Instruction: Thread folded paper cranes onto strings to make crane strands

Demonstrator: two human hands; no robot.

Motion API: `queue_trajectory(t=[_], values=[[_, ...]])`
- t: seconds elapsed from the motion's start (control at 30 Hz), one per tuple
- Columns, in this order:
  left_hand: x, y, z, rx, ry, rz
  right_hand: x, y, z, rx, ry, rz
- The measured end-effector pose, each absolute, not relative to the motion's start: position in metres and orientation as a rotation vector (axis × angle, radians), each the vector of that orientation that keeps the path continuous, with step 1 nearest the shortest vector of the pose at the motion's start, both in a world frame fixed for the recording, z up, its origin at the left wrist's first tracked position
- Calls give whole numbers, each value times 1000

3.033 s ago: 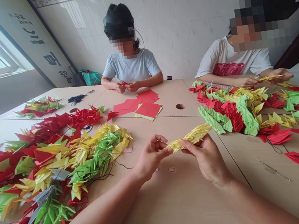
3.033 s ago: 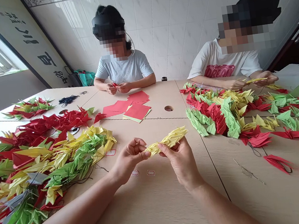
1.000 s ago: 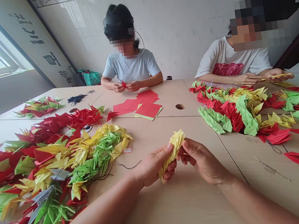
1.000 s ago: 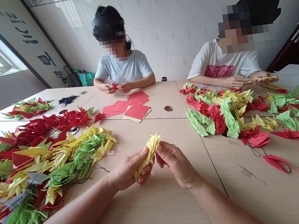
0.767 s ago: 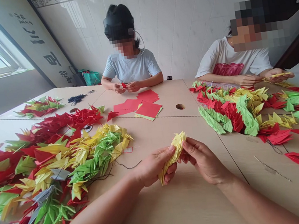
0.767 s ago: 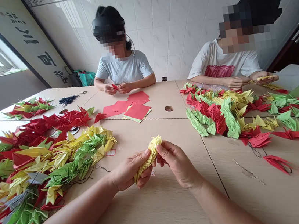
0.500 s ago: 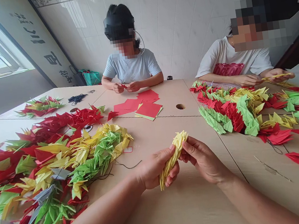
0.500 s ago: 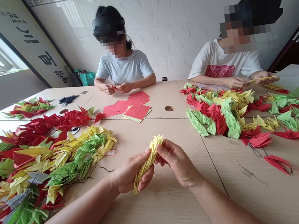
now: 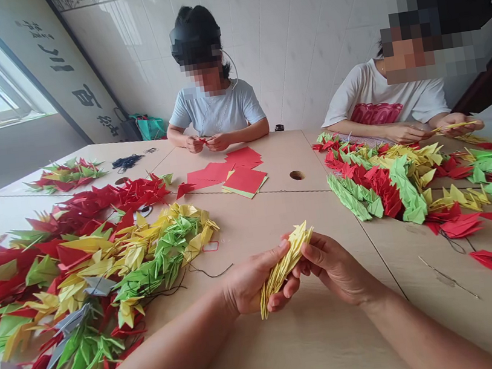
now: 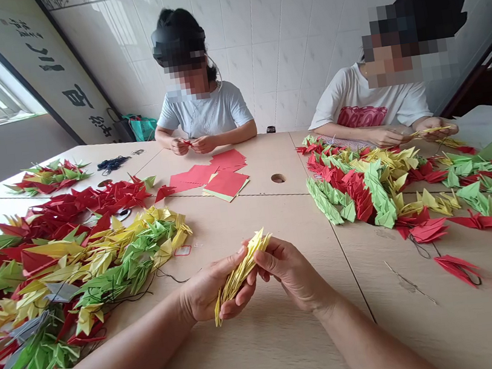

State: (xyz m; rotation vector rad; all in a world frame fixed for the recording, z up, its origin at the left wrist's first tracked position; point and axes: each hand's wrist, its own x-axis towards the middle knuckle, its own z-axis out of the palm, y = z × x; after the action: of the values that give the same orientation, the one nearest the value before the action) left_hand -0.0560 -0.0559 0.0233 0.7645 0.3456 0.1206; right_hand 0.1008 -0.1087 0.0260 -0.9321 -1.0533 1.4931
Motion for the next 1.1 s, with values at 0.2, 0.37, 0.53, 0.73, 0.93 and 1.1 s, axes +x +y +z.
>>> queue_trajectory(t=[0.2,0.37,0.53,0.73,0.93,1.1], values=[[-57,-54,22,710,317,84,100,-109,26,-970,-1103,1447],[-57,-54,24,667,339,95,99,-109,24,-1001,-1155,1378],[-57,-54,26,651,343,108,100,-108,25,-1055,-1190,1323],[-57,-53,26,639,379,141,98,-108,22,-1126,-1293,1170],[-59,-50,27,615,382,222,99,-112,16,-1200,-1484,358],[-58,-48,26,527,436,224,98,-117,17,-1188,-1747,12]])
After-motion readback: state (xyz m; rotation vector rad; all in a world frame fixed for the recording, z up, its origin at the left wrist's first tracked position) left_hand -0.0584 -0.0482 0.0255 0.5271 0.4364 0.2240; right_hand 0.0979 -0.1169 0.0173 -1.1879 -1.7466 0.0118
